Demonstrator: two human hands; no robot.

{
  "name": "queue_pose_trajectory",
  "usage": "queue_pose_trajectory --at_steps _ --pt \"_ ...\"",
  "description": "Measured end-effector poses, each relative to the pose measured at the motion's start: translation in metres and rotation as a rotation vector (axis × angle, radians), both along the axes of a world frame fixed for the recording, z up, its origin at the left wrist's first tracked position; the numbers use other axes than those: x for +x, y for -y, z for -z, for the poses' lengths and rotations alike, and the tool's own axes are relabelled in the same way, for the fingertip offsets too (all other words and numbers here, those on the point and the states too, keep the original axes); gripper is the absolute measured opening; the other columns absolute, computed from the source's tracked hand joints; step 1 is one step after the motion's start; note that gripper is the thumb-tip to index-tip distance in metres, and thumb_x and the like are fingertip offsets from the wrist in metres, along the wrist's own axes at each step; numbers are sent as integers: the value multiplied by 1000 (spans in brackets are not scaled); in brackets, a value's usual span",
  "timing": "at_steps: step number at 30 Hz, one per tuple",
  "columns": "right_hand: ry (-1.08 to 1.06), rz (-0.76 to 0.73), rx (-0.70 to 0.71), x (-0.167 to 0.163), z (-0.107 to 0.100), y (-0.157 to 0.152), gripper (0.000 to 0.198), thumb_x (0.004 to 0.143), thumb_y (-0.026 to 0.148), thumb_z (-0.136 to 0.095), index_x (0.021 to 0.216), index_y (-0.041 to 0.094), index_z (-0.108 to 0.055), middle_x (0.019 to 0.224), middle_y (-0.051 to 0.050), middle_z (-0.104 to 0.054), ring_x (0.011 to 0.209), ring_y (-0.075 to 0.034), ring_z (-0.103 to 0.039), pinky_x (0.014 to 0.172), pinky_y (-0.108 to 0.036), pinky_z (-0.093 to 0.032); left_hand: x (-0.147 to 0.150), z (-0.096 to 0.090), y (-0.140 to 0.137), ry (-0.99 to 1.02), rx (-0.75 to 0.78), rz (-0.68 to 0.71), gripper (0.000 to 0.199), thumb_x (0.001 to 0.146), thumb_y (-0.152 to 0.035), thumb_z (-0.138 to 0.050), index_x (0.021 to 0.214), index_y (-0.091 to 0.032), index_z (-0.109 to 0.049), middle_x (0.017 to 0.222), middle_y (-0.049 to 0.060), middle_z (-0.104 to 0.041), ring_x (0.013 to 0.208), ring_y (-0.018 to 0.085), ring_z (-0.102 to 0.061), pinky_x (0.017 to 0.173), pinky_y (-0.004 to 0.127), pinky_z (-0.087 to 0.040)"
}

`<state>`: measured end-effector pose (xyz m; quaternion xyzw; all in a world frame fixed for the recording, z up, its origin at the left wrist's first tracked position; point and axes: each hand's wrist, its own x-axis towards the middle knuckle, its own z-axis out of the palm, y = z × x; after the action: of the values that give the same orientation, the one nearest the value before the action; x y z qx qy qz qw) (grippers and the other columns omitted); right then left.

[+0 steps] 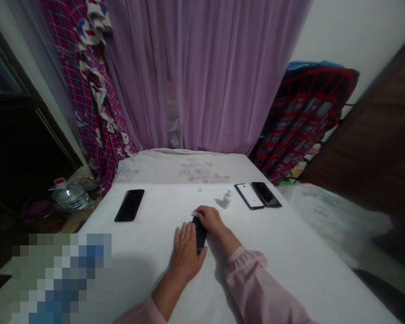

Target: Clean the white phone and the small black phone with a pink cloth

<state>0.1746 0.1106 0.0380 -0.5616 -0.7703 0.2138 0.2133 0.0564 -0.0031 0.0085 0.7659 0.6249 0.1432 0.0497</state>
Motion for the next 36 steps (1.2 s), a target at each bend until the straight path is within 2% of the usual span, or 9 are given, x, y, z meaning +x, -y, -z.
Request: queue_pose_trajectory --at_steps 5,11,14,17,20,23,30,33,36 --pt "-13 -68 -12 -4 -4 -1 16 87 25 -60 91 25 -76 96 -2 -77 92 -18 -70 80 -24 -47 3 0 2 -14 37 -20 68 87 -36 -51 144 -1 -39 150 22 -41 143 37 -32 117 57 -21" --pt "-78 35 -40 46 4 26 23 86 29 -55 92 21 -75 90 -5 -77 84 -21 -70 76 -28 -48 4 -1 3 -3 54 -49 66 87 -35 -53 144 -4 -40 150 20 -43 142 35 -33 118 55 -21" --pt "-195 79 -51 66 12 43 27 84 37 -54 89 22 -75 88 -4 -77 82 -22 -69 75 -29 -48 5 -17 2 -6 13 -49 67 85 -37 -59 142 -4 -42 146 22 -48 137 36 -40 115 53 -27" --pt "-316 185 -9 73 20 54 36 85 45 -49 89 21 -74 87 -5 -76 82 -23 -69 74 -30 -49 7 -41 -2 8 -125 -88 63 80 -31 -67 134 -4 -50 126 21 -61 118 34 -57 102 44 -43" --pt "-322 255 49 71 25 60 43 89 48 -41 94 20 -73 90 -7 -76 84 -24 -69 74 -32 -50 1 -58 -10 119 -259 -122 43 77 -19 -68 118 -8 -61 112 20 -67 105 33 -64 91 41 -48" --pt "-231 262 136 72 25 63 44 90 48 -41 100 20 -73 98 -9 -75 91 -26 -68 81 -36 -50 -18 -62 -20 204 -261 -136 20 88 -22 -56 102 -14 -66 100 14 -70 96 30 -68 88 39 -48" --pt "-289 290 352 80 17 64 44 87 46 -46 105 17 -74 111 -15 -72 106 -29 -63 97 -45 -47 -59 -43 -29 684 -339 -269 32 98 -34 -36 96 -17 -63 77 3 -67 71 18 -67 60 26 -54" --pt "-443 246 273 70 6 67 45 87 48 -48 109 18 -72 112 -14 -70 102 -27 -64 88 -39 -52 -53 -35 -23 850 -407 -197 39 95 -47 -42 103 -16 -63 76 1 -65 65 15 -66 57 25 -56" --pt "-650 166 17 60 -7 70 48 85 55 -50 109 17 -70 93 -9 -72 70 -19 -64 63 -31 -53 -43 -32 -20 1048 -470 -88 48 83 -59 -56 99 -15 -64 69 -1 -60 57 13 -62 52 25 -55"
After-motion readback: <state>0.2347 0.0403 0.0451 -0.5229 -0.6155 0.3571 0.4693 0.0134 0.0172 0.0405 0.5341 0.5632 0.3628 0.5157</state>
